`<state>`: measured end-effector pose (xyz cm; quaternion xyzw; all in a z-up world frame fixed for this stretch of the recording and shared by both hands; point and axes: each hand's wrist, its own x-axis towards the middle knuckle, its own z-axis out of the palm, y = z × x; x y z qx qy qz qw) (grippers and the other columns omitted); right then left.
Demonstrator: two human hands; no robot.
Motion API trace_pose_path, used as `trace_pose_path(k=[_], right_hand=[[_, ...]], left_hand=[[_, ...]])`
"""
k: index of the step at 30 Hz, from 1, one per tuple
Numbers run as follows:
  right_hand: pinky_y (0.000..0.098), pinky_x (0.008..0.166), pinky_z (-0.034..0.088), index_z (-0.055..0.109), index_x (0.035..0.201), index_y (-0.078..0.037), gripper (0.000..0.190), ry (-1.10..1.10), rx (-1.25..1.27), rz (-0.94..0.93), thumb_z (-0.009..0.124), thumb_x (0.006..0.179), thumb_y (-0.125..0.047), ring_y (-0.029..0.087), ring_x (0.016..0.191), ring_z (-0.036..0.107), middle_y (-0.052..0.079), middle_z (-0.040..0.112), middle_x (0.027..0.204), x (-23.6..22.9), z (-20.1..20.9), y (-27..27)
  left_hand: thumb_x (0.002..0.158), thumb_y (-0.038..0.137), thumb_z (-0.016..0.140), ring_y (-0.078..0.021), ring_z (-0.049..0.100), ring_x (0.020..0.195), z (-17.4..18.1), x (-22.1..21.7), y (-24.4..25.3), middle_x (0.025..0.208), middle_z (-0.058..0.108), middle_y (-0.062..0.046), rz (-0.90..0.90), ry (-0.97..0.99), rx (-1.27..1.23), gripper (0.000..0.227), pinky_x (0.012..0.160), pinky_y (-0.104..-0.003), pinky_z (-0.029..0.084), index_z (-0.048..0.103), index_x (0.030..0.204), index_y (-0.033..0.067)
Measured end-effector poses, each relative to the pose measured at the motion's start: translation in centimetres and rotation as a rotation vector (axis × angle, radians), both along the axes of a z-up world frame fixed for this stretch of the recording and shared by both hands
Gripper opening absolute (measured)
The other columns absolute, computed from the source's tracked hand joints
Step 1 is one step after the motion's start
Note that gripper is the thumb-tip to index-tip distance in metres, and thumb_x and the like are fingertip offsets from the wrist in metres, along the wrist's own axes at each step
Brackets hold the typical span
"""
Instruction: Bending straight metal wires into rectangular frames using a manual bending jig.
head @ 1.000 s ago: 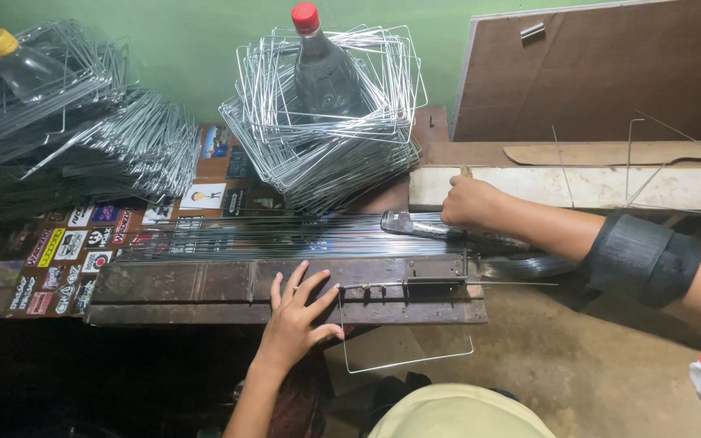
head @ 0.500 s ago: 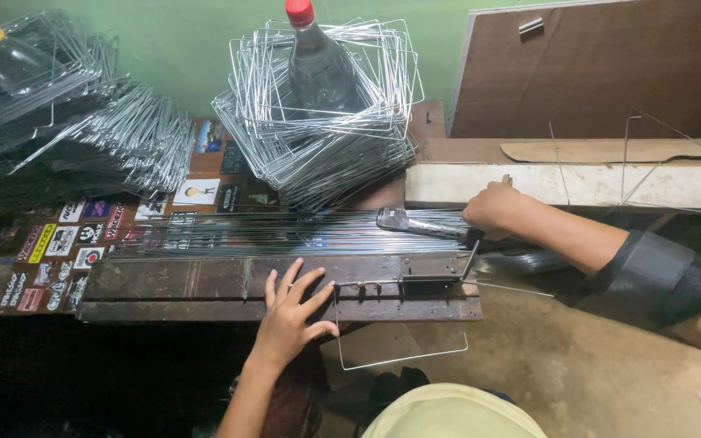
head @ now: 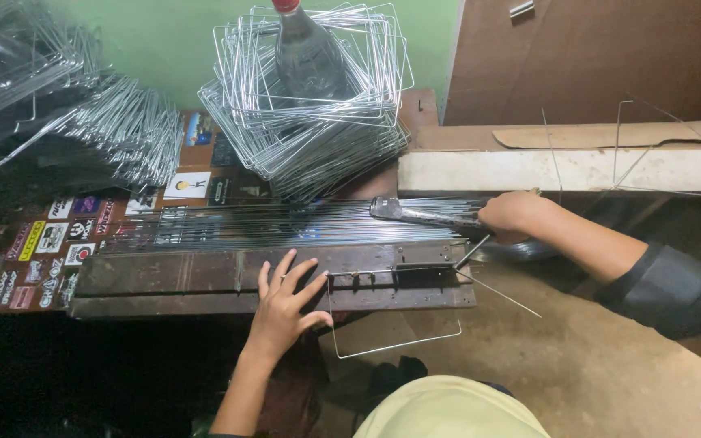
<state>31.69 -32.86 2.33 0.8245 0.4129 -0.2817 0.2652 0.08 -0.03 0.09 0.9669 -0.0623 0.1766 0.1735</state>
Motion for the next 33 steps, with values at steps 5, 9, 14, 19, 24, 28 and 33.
trace_pose_path(k=[5,9,14,19,24,28,33], right_hand=[[0.0453,0.087,0.059,0.077,0.100,-0.003,0.024,0.009,0.031,-0.043,0.065,0.084,-0.016,0.035,0.103,0.073,0.018,0.075,0.108,0.0,-1.4,-1.4],[0.0452,0.086,0.059,0.078,0.094,-0.002,0.023,0.032,0.025,-0.014,0.066,0.081,-0.017,0.035,0.099,0.074,0.020,0.076,0.103,0.0,-2.5,-2.6],[0.0460,0.085,0.059,0.078,0.091,-0.003,0.022,0.010,0.077,-0.038,0.065,0.082,-0.018,0.036,0.099,0.074,0.020,0.075,0.101,-1.0,-3.0,-3.5],[0.0468,0.086,0.059,0.078,0.091,-0.004,0.023,0.038,0.094,-0.098,0.067,0.082,-0.021,0.038,0.099,0.073,0.021,0.075,0.101,-1.9,-3.3,-4.3],[0.0466,0.084,0.060,0.078,0.089,-0.001,0.024,0.044,0.089,-0.132,0.062,0.085,-0.019,0.038,0.096,0.075,0.022,0.076,0.097,-2.4,-5.0,-5.6],[0.0465,0.084,0.058,0.078,0.090,0.000,0.025,0.068,0.111,-0.167,0.063,0.084,-0.018,0.038,0.097,0.074,0.023,0.076,0.098,-3.0,-5.9,-6.3],[0.0480,0.079,0.058,0.077,0.089,0.001,0.024,0.097,0.190,-0.248,0.065,0.086,-0.020,0.040,0.091,0.074,0.025,0.075,0.092,-4.1,-6.3,-7.0]], left_hand=[[0.060,0.051,0.085,-0.0354,0.039,0.144,-0.4,0.0,0.1,0.143,0.056,-0.004,-0.011,-0.024,0.004,0.075,0.114,-0.070,0.023,0.070,0.126,0.0178],[0.059,0.051,0.085,-0.0348,0.039,0.144,-0.5,0.0,0.1,0.143,0.056,-0.003,0.000,-0.015,0.015,0.075,0.114,-0.070,0.022,0.071,0.125,0.0182],[0.060,0.051,0.085,-0.0346,0.039,0.144,-0.7,-0.1,0.2,0.143,0.056,-0.004,-0.008,-0.032,0.013,0.076,0.114,-0.070,0.023,0.070,0.126,0.0179],[0.061,0.051,0.084,-0.0354,0.038,0.144,-0.4,-0.1,0.1,0.143,0.055,-0.004,-0.014,-0.027,0.023,0.076,0.114,-0.070,0.023,0.069,0.128,0.0180],[0.063,0.050,0.083,-0.0352,0.038,0.145,-0.6,-0.2,0.2,0.143,0.055,-0.004,-0.019,-0.027,0.025,0.075,0.115,-0.070,0.024,0.068,0.130,0.0184],[0.063,0.049,0.083,-0.0351,0.038,0.145,-0.4,-0.2,0.2,0.144,0.055,-0.004,-0.024,-0.024,0.024,0.075,0.115,-0.070,0.024,0.068,0.130,0.0179],[0.061,0.049,0.083,-0.0353,0.039,0.145,-0.5,-0.1,0.2,0.143,0.055,-0.004,-0.014,-0.002,0.018,0.075,0.114,-0.071,0.023,0.069,0.128,0.0180]])
